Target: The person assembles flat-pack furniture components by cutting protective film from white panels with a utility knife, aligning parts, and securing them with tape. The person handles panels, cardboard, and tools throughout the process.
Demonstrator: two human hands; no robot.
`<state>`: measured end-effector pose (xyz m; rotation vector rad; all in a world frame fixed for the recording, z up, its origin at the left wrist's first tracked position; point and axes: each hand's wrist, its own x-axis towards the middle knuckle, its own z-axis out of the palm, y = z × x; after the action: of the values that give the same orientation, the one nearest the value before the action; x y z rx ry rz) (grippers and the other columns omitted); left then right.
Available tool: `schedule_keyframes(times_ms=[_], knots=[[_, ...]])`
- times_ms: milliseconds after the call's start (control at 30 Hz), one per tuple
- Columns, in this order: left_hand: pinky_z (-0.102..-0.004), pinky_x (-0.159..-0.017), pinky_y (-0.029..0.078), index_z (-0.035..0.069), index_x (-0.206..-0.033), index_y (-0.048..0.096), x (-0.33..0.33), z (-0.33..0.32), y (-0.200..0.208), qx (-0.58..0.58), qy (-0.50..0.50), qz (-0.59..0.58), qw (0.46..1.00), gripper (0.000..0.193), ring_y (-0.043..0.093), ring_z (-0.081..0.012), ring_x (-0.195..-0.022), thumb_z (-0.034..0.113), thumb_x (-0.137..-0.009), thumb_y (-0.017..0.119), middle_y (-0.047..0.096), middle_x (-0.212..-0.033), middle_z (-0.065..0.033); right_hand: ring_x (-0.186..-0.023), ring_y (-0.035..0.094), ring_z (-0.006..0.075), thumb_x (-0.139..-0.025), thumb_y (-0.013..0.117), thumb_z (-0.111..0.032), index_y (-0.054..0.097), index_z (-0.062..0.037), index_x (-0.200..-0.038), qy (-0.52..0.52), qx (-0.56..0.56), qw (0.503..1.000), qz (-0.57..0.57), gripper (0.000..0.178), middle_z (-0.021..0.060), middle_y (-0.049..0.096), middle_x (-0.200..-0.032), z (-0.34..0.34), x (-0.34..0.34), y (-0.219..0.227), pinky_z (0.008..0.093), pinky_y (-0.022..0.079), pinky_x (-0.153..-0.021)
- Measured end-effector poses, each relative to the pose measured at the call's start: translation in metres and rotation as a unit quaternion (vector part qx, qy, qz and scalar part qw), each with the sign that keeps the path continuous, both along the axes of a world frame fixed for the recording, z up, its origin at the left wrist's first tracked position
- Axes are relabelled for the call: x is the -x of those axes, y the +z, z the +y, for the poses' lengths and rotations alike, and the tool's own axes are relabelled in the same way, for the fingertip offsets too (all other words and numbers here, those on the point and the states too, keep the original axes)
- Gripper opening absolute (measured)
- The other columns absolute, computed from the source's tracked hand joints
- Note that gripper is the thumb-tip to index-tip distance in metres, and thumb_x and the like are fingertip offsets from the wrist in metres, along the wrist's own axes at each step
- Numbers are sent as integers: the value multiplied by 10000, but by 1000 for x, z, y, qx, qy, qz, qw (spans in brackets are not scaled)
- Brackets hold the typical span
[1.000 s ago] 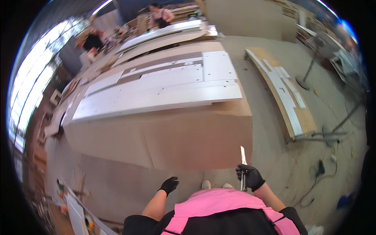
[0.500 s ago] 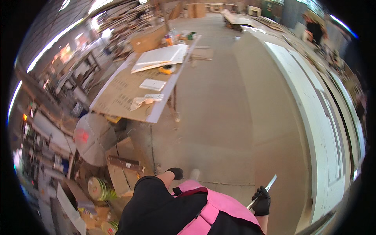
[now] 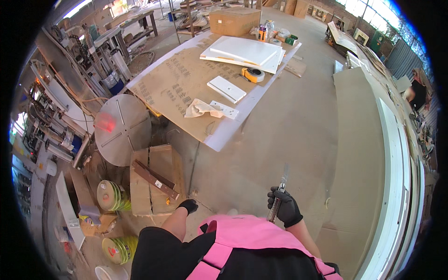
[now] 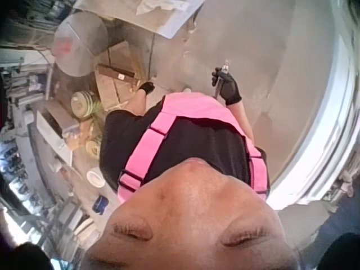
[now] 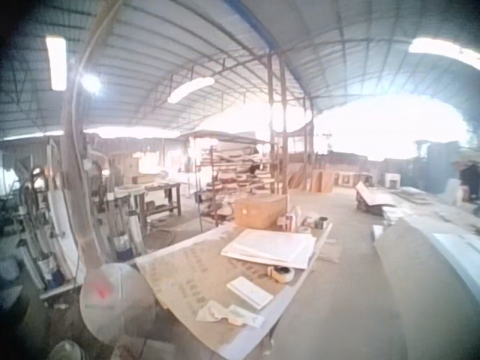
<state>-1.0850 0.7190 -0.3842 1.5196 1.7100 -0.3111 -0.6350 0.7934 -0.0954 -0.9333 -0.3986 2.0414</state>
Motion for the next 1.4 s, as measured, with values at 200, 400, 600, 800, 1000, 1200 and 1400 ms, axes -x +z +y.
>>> schedule_keyframes(times_ms=[200, 400, 600, 800, 1000, 1200, 1400], knots=[[-363, -541, 437, 186, -780, 568, -8, 81, -45, 219, 374, -237, 870, 212, 533, -164, -599, 323, -931, 509, 556, -702, 0, -786, 620, 200, -900, 612, -164, 556, -52, -1142, -7, 68, 994, -90, 272, 87, 646, -928, 74, -33, -16, 361, 521, -701], [-312, -559, 452, 126, -1115, 587, -101, 268, -4, -31, 364, -295, 883, 300, 559, -161, -656, 268, -856, 641, 609, -800, -33, -802, 615, 188, -917, 593, -163, 570, -83, -1139, -41, 80, 995, -52, 237, 59, 633, -944, 173, -91, -46, 355, 524, -717], [-349, -773, 510, 74, -1430, 386, -179, 450, 46, -111, 447, -198, 865, 744, 628, -252, -920, 301, -798, 706, 640, -1101, -143, -787, 625, 191, -895, 613, -146, 569, -84, -1116, -50, 99, 992, -53, 234, 63, 638, -921, 303, -138, -33, 348, 530, -686], [-450, -993, 448, 129, -1512, 128, -191, 550, 57, -50, 591, -4, 805, 988, 528, -384, -1200, 522, -758, 631, 457, -1361, -230, -780, 626, 195, -879, 629, -156, 573, -85, -1121, -50, 102, 982, -152, 258, 73, 635, -921, 389, -166, -15, 355, 530, -680], [-457, -878, 448, 204, -1534, 50, -193, 612, 58, 2, 654, 203, 729, 1082, 497, -330, -1089, 491, -718, 700, 402, -1297, -200, -782, 620, 214, -871, 625, -145, 570, -85, -1123, -94, 161, 971, -148, 265, 75, 630, -922, 402, -153, -19, 362, 525, -683], [-487, -1000, 430, 260, -1537, -9, -180, 591, 55, -107, 720, 32, 685, 1115, 428, -458, -1267, 377, -717, 738, 205, -1449, -388, -799, 610, 197, -898, 595, -109, 568, -64, -1147, -131, 214, 959, -131, 255, 89, 627, -965, 412, -123, -21, 343, 517, -699], [-341, -812, 498, 96, -1435, 306, -205, 563, 130, -115, 570, -489, 650, 682, 550, -199, -952, 89, -799, 552, 517, -1114, -64, -716, 578, 144, -912, 578, -85, 565, -48, -1173, -155, 158, 973, -58, 263, 93, 633, -971, 416, -108, -7, 301, 473, -639]])
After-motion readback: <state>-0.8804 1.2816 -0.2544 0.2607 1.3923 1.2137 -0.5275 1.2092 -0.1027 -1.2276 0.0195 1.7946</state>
